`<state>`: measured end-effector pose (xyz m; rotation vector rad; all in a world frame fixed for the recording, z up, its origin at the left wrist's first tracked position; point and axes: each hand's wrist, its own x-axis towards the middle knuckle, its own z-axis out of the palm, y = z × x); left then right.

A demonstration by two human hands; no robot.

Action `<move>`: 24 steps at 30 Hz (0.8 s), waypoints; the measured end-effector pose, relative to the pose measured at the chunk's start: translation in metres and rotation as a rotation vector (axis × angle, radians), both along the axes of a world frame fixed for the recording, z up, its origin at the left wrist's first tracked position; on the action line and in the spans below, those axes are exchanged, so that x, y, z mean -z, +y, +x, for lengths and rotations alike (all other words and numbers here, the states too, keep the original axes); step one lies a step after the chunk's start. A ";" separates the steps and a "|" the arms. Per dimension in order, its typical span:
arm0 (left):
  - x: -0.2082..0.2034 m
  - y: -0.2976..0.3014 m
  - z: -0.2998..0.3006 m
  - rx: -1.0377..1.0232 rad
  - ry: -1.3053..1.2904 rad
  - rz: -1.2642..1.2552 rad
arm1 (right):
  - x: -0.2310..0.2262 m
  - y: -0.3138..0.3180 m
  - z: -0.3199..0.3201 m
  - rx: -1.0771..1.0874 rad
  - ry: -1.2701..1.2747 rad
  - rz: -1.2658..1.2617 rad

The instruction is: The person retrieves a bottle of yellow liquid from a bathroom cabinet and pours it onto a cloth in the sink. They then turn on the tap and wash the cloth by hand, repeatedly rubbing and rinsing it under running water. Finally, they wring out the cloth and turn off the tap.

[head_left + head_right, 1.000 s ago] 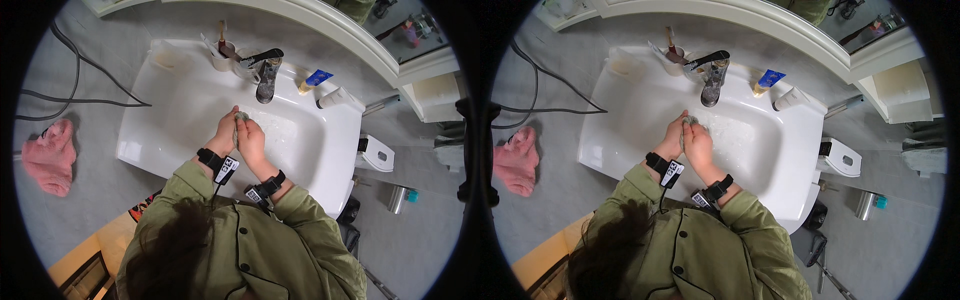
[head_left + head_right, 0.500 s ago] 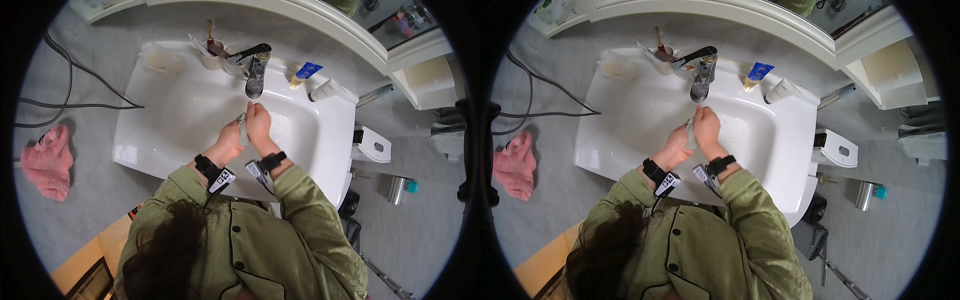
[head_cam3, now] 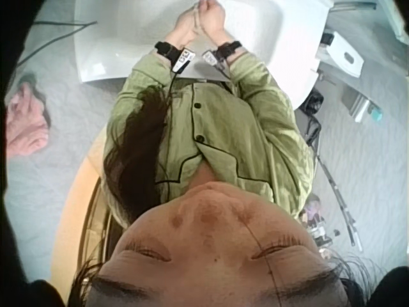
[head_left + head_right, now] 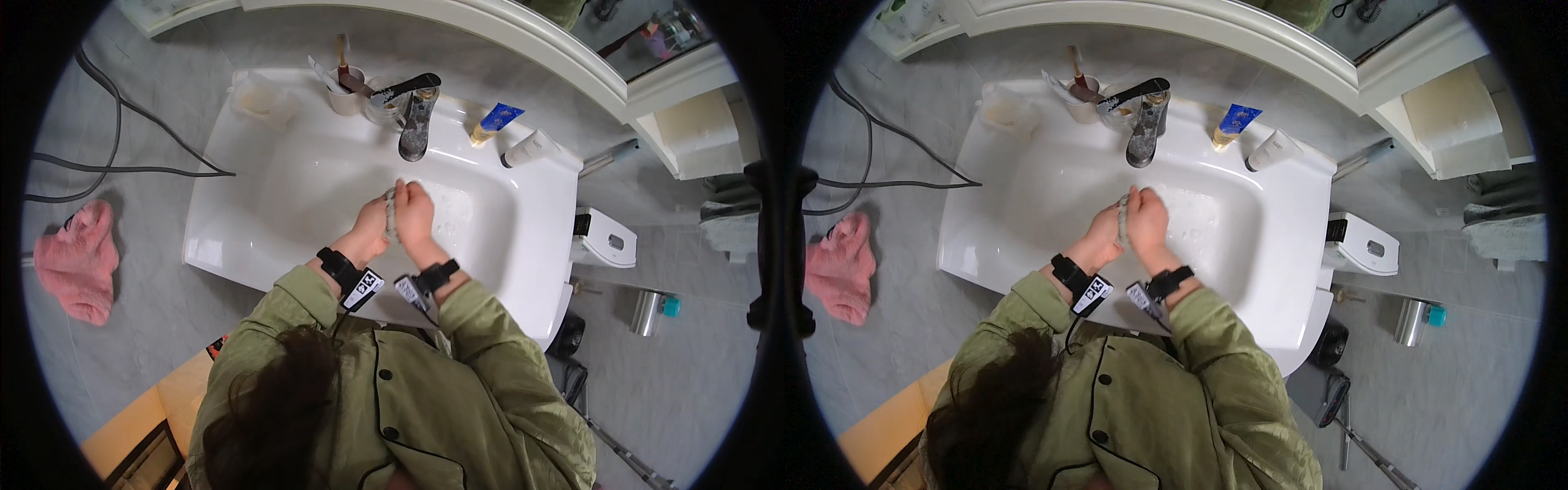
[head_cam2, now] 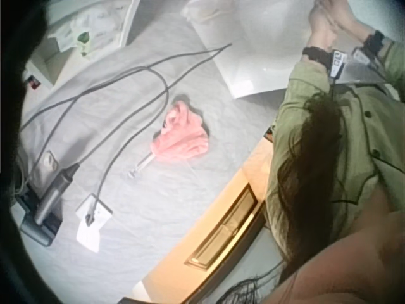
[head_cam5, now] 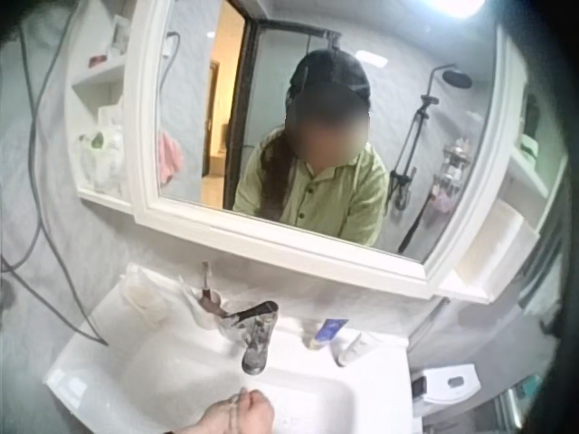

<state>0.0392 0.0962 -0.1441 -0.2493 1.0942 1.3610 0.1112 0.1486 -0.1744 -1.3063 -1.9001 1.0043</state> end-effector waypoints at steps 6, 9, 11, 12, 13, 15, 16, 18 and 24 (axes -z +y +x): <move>-0.021 -0.017 -0.010 0.245 0.222 0.078 | 0.045 0.043 0.034 0.256 0.417 -0.949; -0.025 -0.023 -0.026 0.072 0.125 0.201 | 0.043 0.027 0.049 0.236 0.815 -1.389; -0.023 -0.025 -0.034 0.180 0.080 0.375 | 0.030 0.012 0.049 0.162 0.928 -1.536; -0.022 -0.027 -0.037 0.216 0.068 0.421 | 0.023 0.006 0.047 0.087 1.030 -1.629; -0.022 -0.028 -0.038 0.205 0.066 0.431 | 0.016 0.004 0.044 0.041 1.023 -1.654; -0.023 -0.032 -0.038 0.170 0.071 0.376 | 0.006 0.003 0.038 -0.201 1.112 -1.685; -0.024 -0.034 -0.037 0.133 0.062 0.395 | 0.003 0.006 0.035 -0.176 1.064 -1.584; -0.027 -0.038 -0.035 0.089 0.026 0.451 | 0.000 0.015 0.029 -0.170 0.978 -1.286; -0.001 -0.043 -0.041 0.134 -0.296 0.407 | -0.017 0.018 0.031 0.060 0.604 -0.511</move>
